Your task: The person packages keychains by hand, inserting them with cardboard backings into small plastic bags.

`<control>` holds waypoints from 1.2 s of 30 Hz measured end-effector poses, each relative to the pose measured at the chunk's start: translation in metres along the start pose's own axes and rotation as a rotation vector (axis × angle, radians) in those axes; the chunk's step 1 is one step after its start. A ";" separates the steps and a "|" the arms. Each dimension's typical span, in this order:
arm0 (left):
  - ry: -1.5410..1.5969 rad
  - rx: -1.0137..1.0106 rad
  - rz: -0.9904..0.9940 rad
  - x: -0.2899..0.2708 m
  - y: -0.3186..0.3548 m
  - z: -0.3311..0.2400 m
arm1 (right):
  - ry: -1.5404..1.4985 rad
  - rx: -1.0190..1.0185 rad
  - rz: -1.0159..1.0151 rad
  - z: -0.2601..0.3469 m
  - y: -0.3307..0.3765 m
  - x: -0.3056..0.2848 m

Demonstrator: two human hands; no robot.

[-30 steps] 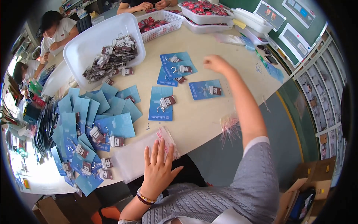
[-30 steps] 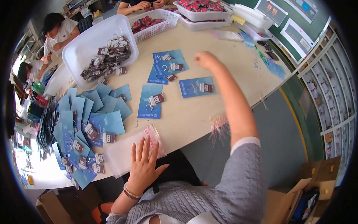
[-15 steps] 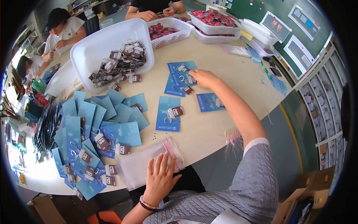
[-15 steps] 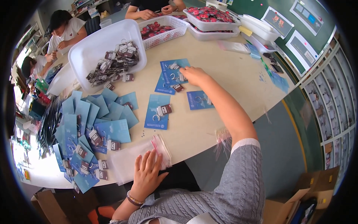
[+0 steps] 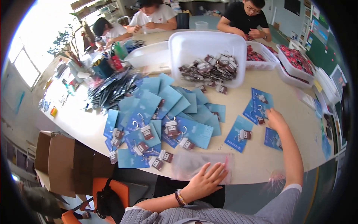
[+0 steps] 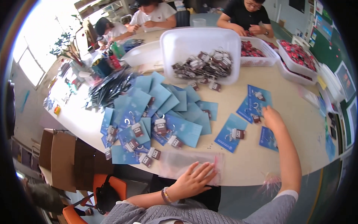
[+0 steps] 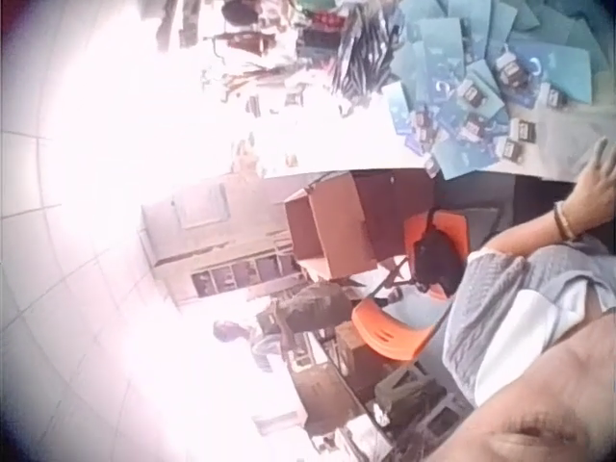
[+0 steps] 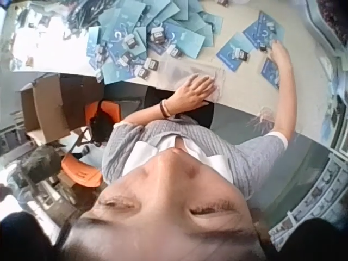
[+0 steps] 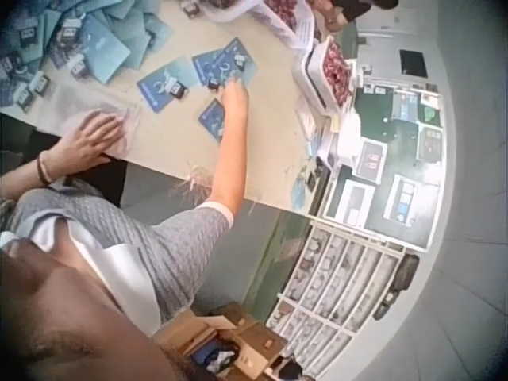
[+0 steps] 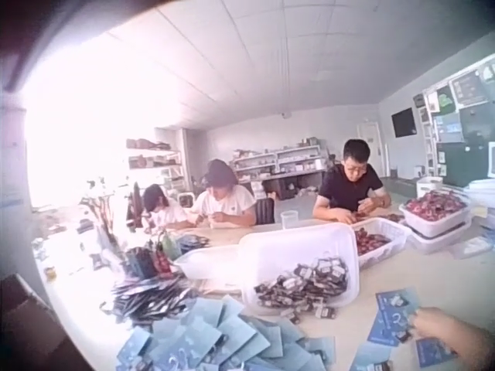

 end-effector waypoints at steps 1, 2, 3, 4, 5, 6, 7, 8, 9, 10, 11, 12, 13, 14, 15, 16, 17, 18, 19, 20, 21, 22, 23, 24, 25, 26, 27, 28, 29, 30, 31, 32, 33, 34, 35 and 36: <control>0.028 0.013 -0.009 0.000 0.001 0.000 | -0.001 -0.023 -0.012 0.002 -0.003 -0.005; 0.056 0.029 -0.018 -0.001 0.002 0.000 | -0.013 -0.050 0.032 0.004 -0.005 -0.008; 0.048 0.018 -0.019 -0.001 0.003 0.001 | -0.025 -0.069 0.079 0.002 -0.006 -0.008; 0.050 0.023 -0.031 -0.002 0.003 0.000 | -0.095 -0.077 0.067 -0.001 -0.007 -0.015; 0.053 0.030 -0.043 -0.002 0.005 0.000 | -0.096 -0.085 0.062 0.000 -0.009 -0.023; 0.058 0.023 -0.042 -0.001 0.003 -0.001 | -0.301 -0.065 0.177 -0.001 -0.009 -0.029; 0.054 0.025 -0.043 -0.002 0.003 -0.002 | -0.501 -0.038 0.293 -0.002 -0.009 -0.031; 0.069 0.020 -0.043 -0.003 0.003 -0.002 | -0.502 -0.036 0.291 -0.008 -0.015 -0.030; 0.088 0.031 -0.045 -0.004 0.003 -0.003 | -0.462 -0.018 0.301 -0.022 -0.020 -0.024; 0.091 0.048 -0.043 -0.005 0.002 -0.004 | -0.426 -0.001 0.312 -0.033 -0.026 -0.016; 0.090 0.044 -0.038 -0.007 0.001 -0.004 | -0.431 0.021 0.315 -0.043 -0.032 -0.009; 0.092 0.045 -0.030 -0.007 0.000 -0.004 | -0.464 -0.023 0.344 -0.048 -0.039 -0.001; 0.106 0.080 -0.024 -0.006 -0.002 -0.007 | -0.499 -0.058 0.375 -0.057 -0.042 0.009; 0.080 0.046 -0.025 -0.005 -0.003 -0.005 | -0.456 -0.021 0.409 -0.058 -0.044 0.013; 0.064 0.029 -0.029 -0.005 -0.004 -0.004 | -0.413 0.033 0.449 -0.056 -0.043 0.015; 0.018 0.036 0.013 -0.004 -0.005 -0.005 | -0.408 -0.002 0.433 -0.058 -0.051 0.021; 0.004 0.005 0.034 -0.002 -0.005 -0.002 | -0.617 -0.100 0.621 -0.038 -0.053 0.026; 0.006 -0.003 0.037 -0.004 -0.005 -0.001 | -0.595 -0.121 0.567 -0.049 -0.060 0.033; -0.002 -0.045 0.043 -0.007 -0.004 0.003 | -0.435 -0.141 0.473 -0.034 -0.062 0.018; 0.014 0.007 0.049 -0.007 -0.005 -0.003 | -0.420 -0.100 0.460 -0.036 -0.061 0.017; 0.083 -0.030 0.020 -0.009 -0.005 0.002 | -0.403 -0.065 0.443 -0.042 -0.059 0.019; 0.149 -0.077 -0.007 -0.011 -0.007 0.006 | -0.414 -0.029 0.446 -0.051 -0.057 0.023; 0.155 -0.047 -0.003 -0.011 -0.011 0.000 | -0.451 0.029 0.554 -0.058 -0.052 0.036; 0.175 -0.087 -0.034 -0.014 -0.011 0.002 | -0.485 0.073 0.666 -0.057 -0.042 0.047; 0.193 -0.132 -0.065 -0.018 -0.011 0.004 | -0.490 0.084 0.671 -0.055 -0.032 0.050; 0.177 -0.131 -0.055 -0.018 -0.012 0.003 | -0.589 0.044 0.499 -0.052 -0.027 0.039; 0.182 -0.120 -0.051 -0.018 -0.013 0.001 | -0.682 0.010 0.321 -0.052 -0.018 0.024; 0.165 -0.125 -0.052 -0.019 -0.014 -0.001 | -0.685 0.021 0.322 -0.054 -0.015 0.031; 0.147 -0.131 -0.054 -0.019 -0.013 -0.002 | -0.657 0.001 0.162 -0.058 -0.016 0.025; 0.147 -0.123 -0.051 -0.017 -0.013 -0.003 | -0.625 -0.019 0.003 -0.059 -0.011 0.014; 0.122 -0.138 -0.055 -0.015 -0.013 -0.002 | -0.627 -0.011 0.001 -0.059 -0.011 0.013; 0.097 -0.151 -0.061 -0.013 -0.014 -0.002 | -0.583 -0.001 0.198 -0.054 -0.018 0.025; 0.095 -0.141 -0.060 -0.012 -0.014 -0.005 | -0.538 0.006 0.394 -0.048 -0.021 0.037; 0.086 -0.154 -0.075 -0.012 -0.014 -0.006 | -0.520 0.056 0.427 -0.050 -0.022 0.042; 0.078 -0.163 -0.091 -0.013 -0.015 -0.007 | -0.524 0.071 0.419 -0.053 -0.021 0.042; 0.075 -0.147 -0.096 -0.013 -0.014 -0.009 | -0.467 0.068 0.446 -0.048 -0.016 0.037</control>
Point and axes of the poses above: each hand's wrist, its own y-axis away from the middle knuckle, its own x-axis out of the palm, z = x × y, the point moved 9 cm from there along -y, towards the middle knuckle, and after that the axes turned 15 degrees about z, right-handed, at the moved point
